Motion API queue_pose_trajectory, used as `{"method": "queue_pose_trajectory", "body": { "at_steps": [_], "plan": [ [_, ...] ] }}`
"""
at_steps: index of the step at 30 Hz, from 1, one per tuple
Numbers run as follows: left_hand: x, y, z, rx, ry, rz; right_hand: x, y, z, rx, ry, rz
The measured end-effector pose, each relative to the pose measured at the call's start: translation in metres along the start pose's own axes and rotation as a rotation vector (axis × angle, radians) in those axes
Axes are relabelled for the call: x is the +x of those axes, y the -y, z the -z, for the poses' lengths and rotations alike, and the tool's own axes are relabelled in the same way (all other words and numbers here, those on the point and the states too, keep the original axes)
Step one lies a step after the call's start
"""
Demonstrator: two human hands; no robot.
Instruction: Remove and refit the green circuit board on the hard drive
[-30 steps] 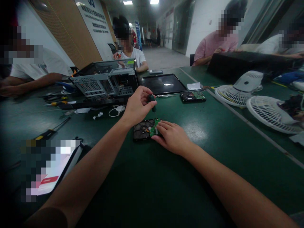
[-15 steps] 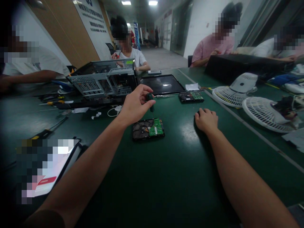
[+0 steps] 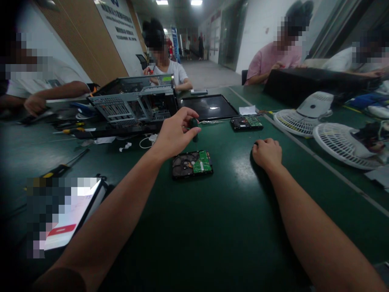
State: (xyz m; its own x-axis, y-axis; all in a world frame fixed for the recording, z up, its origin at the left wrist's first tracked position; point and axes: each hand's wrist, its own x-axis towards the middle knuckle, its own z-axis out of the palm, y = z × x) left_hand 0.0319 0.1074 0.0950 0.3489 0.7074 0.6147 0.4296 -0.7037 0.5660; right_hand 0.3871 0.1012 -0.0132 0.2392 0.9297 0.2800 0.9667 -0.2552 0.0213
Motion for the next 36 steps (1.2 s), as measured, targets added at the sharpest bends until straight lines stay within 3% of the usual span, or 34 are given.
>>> {"method": "queue_pose_trajectory", "body": {
  "at_steps": [8, 13, 22, 25, 30, 33, 36],
  "plan": [
    [-0.002, -0.002, -0.002, 0.036, 0.037, -0.045, -0.001, 0.001, -0.001, 0.058, -0.003, -0.023],
    [-0.002, -0.005, -0.001, 0.048, 0.051, -0.05, -0.005, 0.007, 0.007, 0.044, -0.037, 0.051],
    [-0.001, -0.01, 0.0, 0.078, 0.073, -0.085, -0.008, 0.023, 0.016, 0.074, 0.057, 0.121],
    [-0.001, -0.012, 0.0, 0.086, 0.102, -0.079, -0.023, 0.044, 0.026, 0.223, 0.019, 0.295],
    [-0.002, -0.012, 0.0, 0.1, 0.174, -0.087, -0.064, 0.102, 0.051, 0.61, -0.026, 0.641],
    [-0.003, -0.012, 0.0, 0.105, 0.202, -0.102, -0.079, 0.122, 0.056, 0.679, -0.01, 0.689],
    [-0.003, -0.013, 0.001, 0.097, 0.207, -0.107, -0.081, 0.124, 0.055, 0.702, -0.013, 0.663]
  ]
}}
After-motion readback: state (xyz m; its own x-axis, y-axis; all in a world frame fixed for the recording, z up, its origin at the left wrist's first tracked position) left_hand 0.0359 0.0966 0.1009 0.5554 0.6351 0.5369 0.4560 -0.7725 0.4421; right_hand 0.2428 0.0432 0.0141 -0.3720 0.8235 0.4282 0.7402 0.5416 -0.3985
